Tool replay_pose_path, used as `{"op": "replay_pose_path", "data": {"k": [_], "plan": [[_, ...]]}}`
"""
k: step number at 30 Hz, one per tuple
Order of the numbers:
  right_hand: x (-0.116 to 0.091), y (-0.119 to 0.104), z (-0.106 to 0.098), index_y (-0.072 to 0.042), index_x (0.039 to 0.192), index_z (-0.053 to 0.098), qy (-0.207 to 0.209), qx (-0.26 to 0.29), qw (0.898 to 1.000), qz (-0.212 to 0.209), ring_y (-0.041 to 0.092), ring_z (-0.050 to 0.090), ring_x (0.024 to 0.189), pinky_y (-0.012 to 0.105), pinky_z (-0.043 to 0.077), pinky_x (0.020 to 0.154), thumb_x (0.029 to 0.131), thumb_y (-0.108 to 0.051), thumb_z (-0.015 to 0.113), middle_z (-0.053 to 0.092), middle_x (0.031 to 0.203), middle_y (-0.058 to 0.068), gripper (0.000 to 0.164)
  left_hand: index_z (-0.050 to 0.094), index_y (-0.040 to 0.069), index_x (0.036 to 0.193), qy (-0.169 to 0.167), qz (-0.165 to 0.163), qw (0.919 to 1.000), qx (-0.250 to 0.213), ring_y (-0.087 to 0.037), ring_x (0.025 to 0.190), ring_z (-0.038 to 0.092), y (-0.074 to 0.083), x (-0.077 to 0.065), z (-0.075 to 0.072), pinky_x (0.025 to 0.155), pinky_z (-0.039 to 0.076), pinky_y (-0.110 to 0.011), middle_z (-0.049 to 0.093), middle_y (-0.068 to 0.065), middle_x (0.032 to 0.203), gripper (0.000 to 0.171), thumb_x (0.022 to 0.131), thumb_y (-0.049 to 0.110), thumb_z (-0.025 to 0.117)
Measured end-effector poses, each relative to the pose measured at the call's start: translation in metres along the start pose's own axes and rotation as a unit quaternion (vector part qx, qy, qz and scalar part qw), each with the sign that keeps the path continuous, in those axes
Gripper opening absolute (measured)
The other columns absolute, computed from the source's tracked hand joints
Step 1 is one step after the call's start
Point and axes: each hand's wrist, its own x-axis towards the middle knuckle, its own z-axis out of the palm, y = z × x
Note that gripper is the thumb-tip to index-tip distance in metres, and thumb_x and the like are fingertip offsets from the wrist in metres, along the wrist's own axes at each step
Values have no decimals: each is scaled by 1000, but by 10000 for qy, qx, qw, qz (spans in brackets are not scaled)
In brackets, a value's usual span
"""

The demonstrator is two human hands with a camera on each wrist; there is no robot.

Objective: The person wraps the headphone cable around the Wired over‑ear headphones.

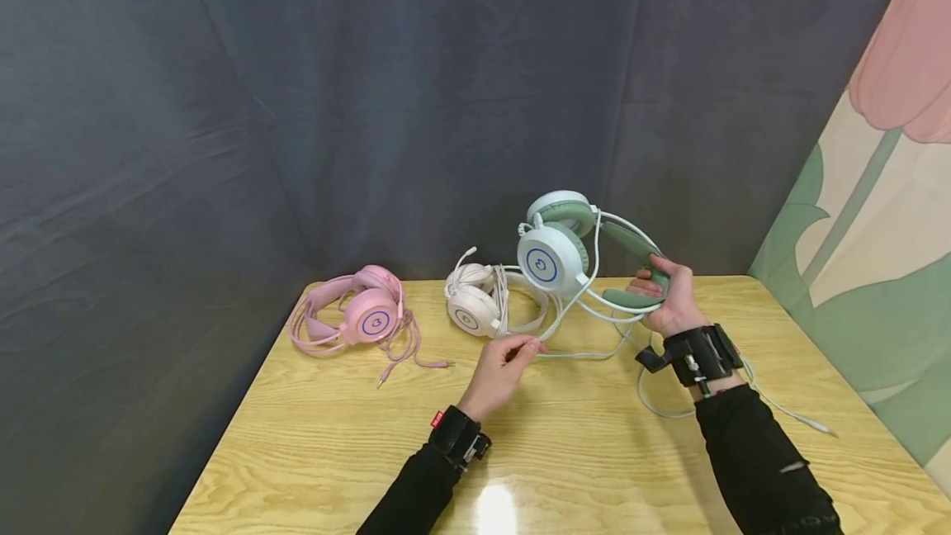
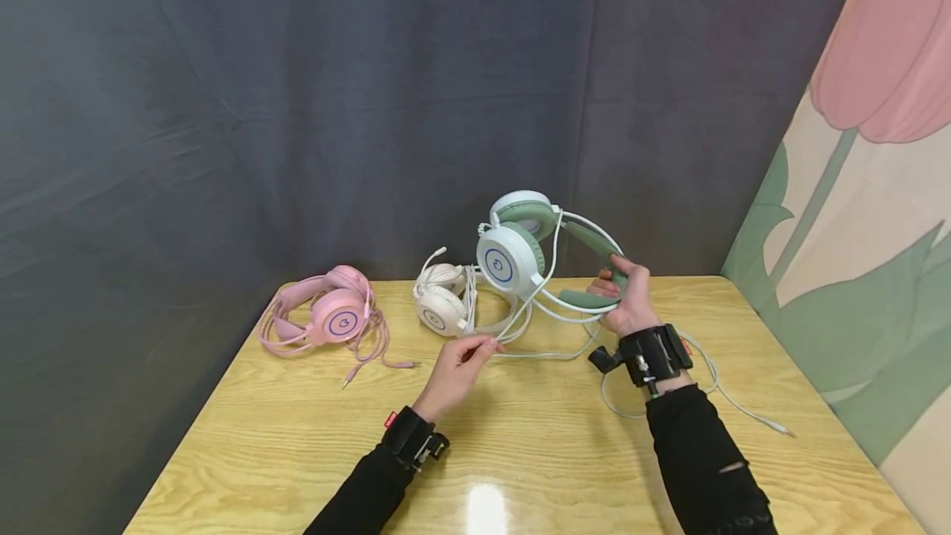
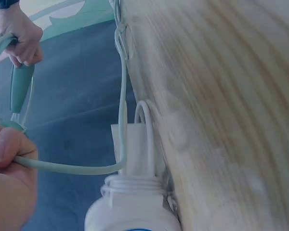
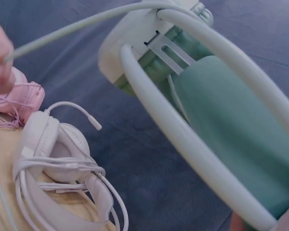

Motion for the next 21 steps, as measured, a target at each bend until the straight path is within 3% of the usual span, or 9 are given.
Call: {"op": "replay_pose_path", "data": {"k": [4, 8, 14, 18, 21], "plan": [[0, -1, 4, -4, 73, 46, -383, -4, 9985, 395, -2, 6, 59, 23, 28, 43, 104, -33, 32, 12, 72, -15, 44, 74, 5, 105, -174, 0, 9997, -176, -7, 76, 53, -7, 1, -9, 68, 42, -19, 71, -11, 94, 22, 100, 19, 57], [0, -1, 10, -4, 76, 47, -660, -172, 9949, 744, -1, 6, 58, 21, 22, 48, 103, -33, 34, 11, 69, -14, 42, 73, 1, 108, -392, -454, 9973, -427, -11, 72, 54, -20, 4, -16, 62, 42, -18, 67, -16, 86, 23, 98, 17, 60], [-1, 1, 21, -4, 79, 47, -849, -295, 9912, 967, -1, 8, 56, 20, 20, 50, 104, -35, 34, 12, 68, -13, 42, 73, -6, 102, -17, -1181, 9904, -716, -9, 62, 48, -30, 7, -22, 56, 35, -19, 63, -17, 75, 26, 91, 17, 69], [-2, 7, 22, -5, 80, 47, -936, -427, 9879, 1161, -1, 9, 57, 19, 20, 51, 104, -36, 32, 12, 68, -13, 42, 75, -5, 93, 109, -1385, 9882, -647, -7, 61, 51, -33, 7, -20, 58, 37, -20, 64, -12, 69, 24, 87, 18, 74], [-1, 13, 20, -6, 80, 47, -1112, -545, 9823, 1402, 1, 10, 56, 18, 18, 53, 104, -35, 32, 12, 67, -12, 41, 75, -5, 89, 104, -1363, 9887, -622, -10, 62, 56, -33, 10, -16, 61, 41, -21, 66, -20, 72, 21, 87, 16, 74]]}}
